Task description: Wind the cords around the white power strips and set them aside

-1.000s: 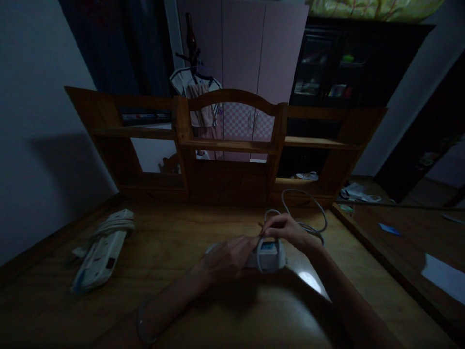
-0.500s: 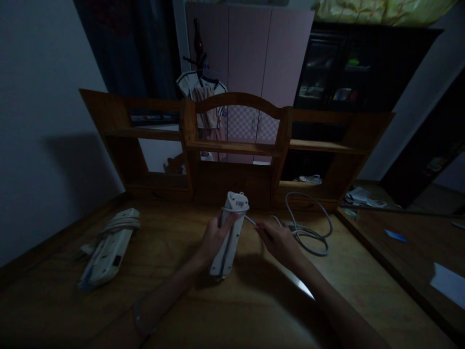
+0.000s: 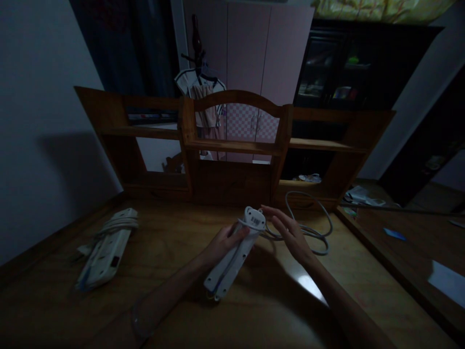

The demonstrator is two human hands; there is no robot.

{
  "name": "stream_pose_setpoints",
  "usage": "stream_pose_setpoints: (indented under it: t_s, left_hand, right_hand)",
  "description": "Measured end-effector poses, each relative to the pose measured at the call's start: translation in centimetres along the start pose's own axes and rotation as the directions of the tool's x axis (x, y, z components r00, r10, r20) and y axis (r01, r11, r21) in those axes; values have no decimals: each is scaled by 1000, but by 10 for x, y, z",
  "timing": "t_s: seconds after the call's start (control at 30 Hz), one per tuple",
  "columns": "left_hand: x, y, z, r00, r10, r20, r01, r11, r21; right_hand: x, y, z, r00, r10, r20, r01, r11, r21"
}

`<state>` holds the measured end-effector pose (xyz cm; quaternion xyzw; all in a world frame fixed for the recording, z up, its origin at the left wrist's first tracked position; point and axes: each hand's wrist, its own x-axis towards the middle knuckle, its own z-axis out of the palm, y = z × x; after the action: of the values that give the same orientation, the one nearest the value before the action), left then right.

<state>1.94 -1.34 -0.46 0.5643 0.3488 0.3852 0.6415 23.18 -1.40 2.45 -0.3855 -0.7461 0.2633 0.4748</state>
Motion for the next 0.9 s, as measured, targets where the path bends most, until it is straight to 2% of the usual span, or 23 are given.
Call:
stream_pose_setpoints:
  t_s: [0.1,0.23,0.6,0.77,0.9]
  left_hand:
    - [-3,5,1,998,25,50,-29,995,93]
    - [-5,11,3,992,81,100,-97,981,167]
    - [-3,9,2,992,43,119,-58,991,124]
    - [-1,9,3,993,55,106,-69,990,127]
    - [-1,8,3,994,20,104,-29,996,84]
  right_hand:
    - [1,-2,-2,993,3,116,-13,996,85]
    - [1,-6,-1,992,-15,124,3,995,95]
    - [0,-1,8,984,7,179,-39,985,170]
    - [0,3,9,983,3,186,-32,988,153]
    - [3,4,10,983,-29,180,10,995,104]
